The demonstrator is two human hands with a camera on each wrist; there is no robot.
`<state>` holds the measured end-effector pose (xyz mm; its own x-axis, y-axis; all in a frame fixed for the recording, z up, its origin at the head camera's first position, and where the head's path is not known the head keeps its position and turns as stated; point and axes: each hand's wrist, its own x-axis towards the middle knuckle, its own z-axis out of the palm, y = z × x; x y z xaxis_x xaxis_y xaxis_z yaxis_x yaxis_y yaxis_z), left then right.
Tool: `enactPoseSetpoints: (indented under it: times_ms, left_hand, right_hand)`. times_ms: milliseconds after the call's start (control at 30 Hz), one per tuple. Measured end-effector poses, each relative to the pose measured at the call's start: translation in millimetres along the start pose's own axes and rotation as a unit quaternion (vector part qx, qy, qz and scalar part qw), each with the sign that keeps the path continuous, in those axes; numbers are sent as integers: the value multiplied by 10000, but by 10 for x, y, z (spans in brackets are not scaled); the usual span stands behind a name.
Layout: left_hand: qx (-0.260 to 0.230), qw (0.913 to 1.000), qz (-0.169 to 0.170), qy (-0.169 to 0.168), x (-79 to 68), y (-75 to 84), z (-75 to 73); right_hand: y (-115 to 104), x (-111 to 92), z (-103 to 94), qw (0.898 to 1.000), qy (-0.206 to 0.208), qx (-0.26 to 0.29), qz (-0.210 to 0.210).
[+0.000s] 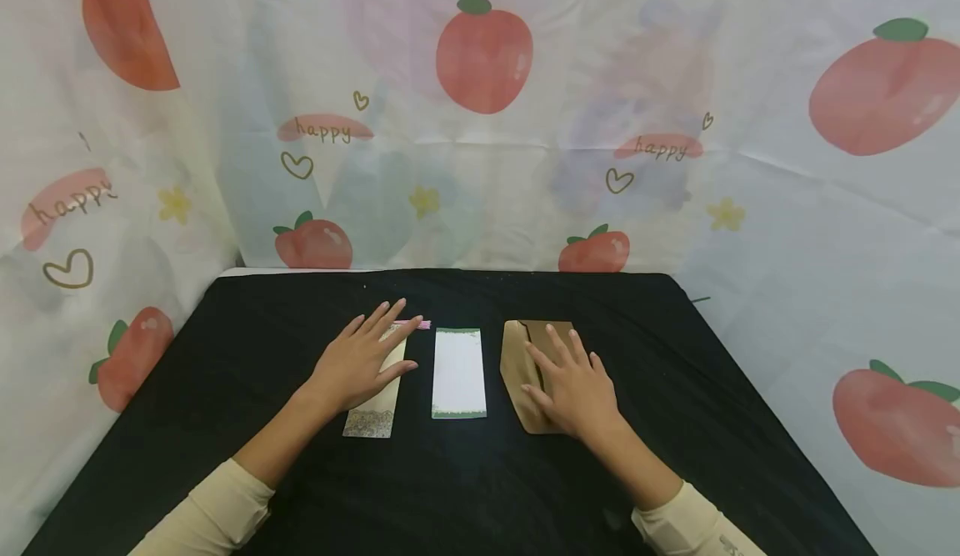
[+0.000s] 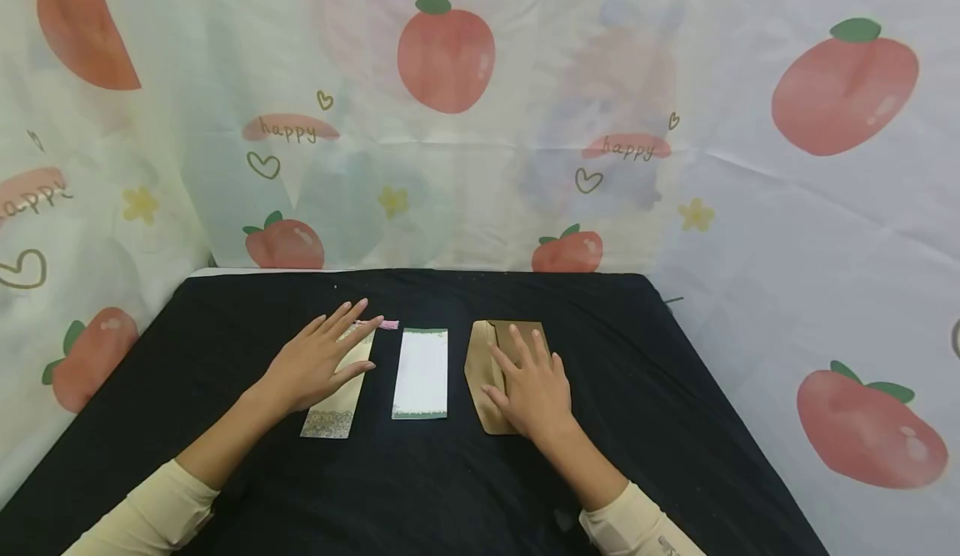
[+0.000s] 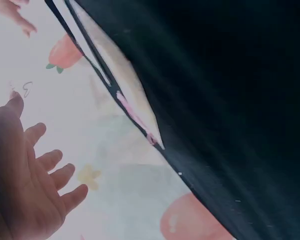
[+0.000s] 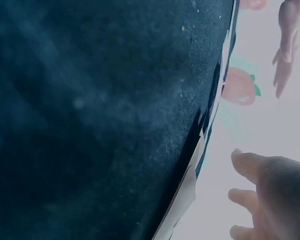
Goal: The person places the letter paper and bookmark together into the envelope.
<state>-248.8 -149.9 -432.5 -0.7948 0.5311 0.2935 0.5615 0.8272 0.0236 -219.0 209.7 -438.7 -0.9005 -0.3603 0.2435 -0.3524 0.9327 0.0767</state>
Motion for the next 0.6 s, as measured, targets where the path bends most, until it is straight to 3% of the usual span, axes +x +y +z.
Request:
enactPoseSetpoints:
  times_ms: [300,600]
  left_hand:
    - [-196,9997,87,-102,138,117,-85]
    - [-494,9981,180,-324,319,253,-26]
  right_hand:
    - [2,-52,4,9968,-712,180,316]
    - [-37,-61,13,9914,-1117,363,581]
